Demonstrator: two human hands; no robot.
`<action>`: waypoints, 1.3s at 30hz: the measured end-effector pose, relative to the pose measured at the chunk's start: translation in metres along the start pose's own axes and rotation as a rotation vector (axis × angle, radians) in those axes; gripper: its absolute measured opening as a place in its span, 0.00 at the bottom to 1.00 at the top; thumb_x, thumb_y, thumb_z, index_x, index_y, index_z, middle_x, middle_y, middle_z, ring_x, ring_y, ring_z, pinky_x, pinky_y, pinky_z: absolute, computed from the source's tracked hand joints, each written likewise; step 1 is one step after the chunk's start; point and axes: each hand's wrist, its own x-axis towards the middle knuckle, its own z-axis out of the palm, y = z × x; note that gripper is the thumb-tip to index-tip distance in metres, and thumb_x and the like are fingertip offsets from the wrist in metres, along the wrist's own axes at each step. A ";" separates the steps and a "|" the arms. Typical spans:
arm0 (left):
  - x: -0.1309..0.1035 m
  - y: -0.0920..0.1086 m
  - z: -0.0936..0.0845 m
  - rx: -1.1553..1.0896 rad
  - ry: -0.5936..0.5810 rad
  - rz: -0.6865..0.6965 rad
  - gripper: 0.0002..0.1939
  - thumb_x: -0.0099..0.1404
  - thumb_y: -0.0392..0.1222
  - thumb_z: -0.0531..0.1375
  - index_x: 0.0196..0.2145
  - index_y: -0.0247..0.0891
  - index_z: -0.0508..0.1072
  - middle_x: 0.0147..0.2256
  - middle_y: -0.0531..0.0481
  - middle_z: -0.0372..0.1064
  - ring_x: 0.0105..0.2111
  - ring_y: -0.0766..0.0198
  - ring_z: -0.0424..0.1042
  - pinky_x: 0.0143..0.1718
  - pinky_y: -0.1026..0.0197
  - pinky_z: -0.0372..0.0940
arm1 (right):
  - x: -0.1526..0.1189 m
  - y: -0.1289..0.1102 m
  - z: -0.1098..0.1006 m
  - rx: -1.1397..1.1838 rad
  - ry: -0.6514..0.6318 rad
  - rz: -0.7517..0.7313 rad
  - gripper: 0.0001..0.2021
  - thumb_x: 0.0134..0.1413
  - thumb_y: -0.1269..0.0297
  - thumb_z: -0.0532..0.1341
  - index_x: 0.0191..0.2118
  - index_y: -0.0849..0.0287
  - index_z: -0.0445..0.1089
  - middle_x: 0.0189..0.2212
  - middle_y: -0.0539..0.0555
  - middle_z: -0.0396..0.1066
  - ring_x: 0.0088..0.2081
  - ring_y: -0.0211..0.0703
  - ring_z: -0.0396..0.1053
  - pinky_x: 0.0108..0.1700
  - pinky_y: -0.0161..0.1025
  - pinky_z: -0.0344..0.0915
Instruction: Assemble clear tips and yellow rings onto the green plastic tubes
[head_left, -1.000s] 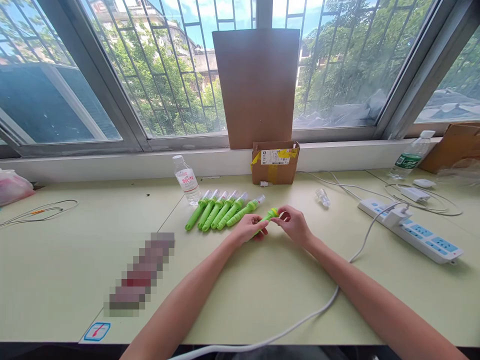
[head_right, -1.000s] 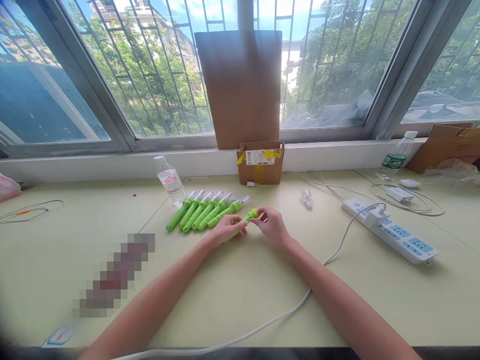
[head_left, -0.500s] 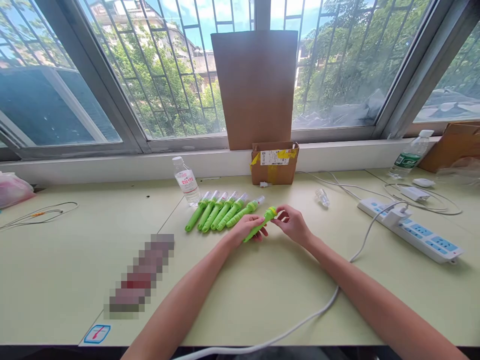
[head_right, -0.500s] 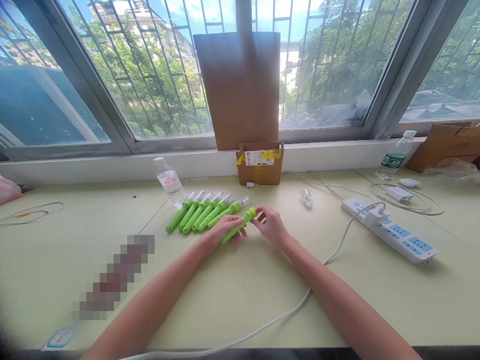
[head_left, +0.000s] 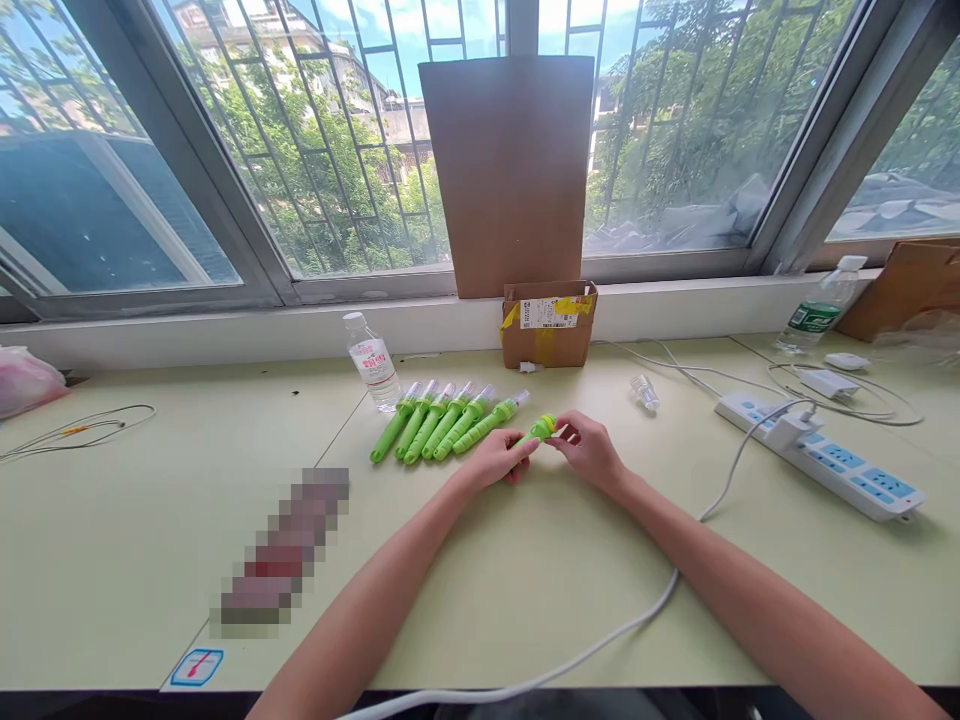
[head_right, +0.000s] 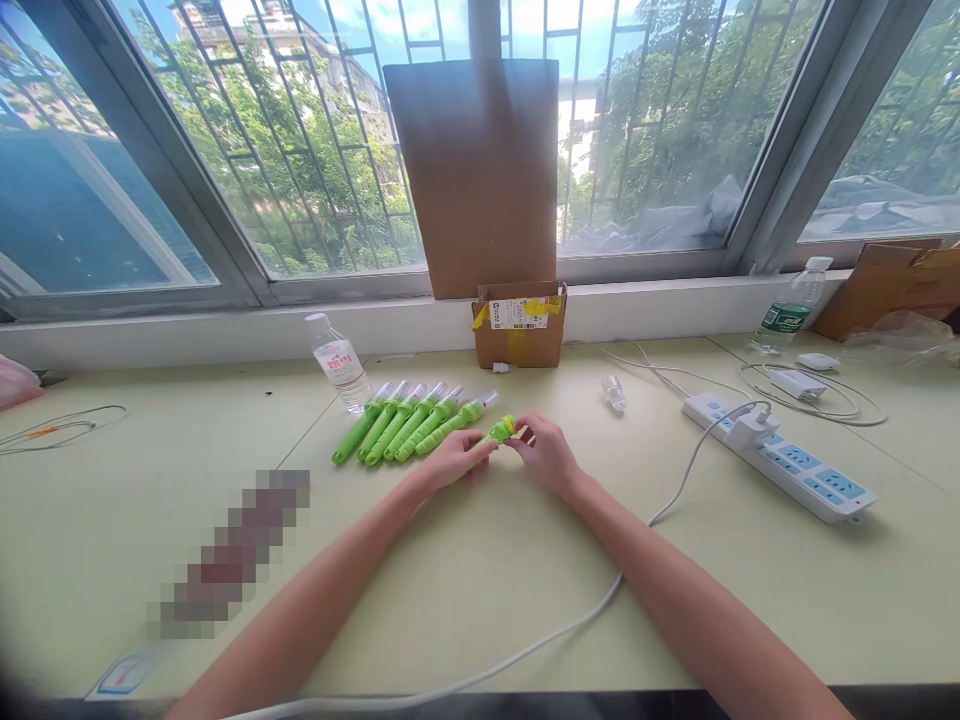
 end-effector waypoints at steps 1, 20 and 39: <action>0.000 -0.001 0.001 0.003 0.033 0.010 0.22 0.55 0.59 0.60 0.34 0.36 0.67 0.24 0.53 0.68 0.16 0.71 0.64 0.17 0.68 0.58 | 0.000 0.000 0.000 -0.005 0.002 0.002 0.11 0.51 0.54 0.61 0.32 0.57 0.66 0.28 0.51 0.68 0.25 0.38 0.67 0.26 0.38 0.68; -0.002 0.008 -0.002 -0.224 -0.073 -0.057 0.23 0.55 0.59 0.60 0.33 0.33 0.68 0.27 0.46 0.72 0.19 0.67 0.69 0.19 0.68 0.58 | 0.004 -0.008 -0.001 0.044 -0.033 0.038 0.17 0.47 0.49 0.63 0.33 0.57 0.64 0.29 0.52 0.69 0.25 0.39 0.68 0.25 0.38 0.68; -0.005 0.008 -0.002 -0.013 0.013 -0.057 0.20 0.51 0.52 0.65 0.35 0.38 0.63 0.20 0.58 0.66 0.13 0.72 0.60 0.14 0.69 0.52 | 0.000 -0.013 0.001 -0.044 0.009 0.003 0.09 0.52 0.56 0.60 0.33 0.56 0.64 0.20 0.47 0.66 0.18 0.37 0.62 0.24 0.37 0.63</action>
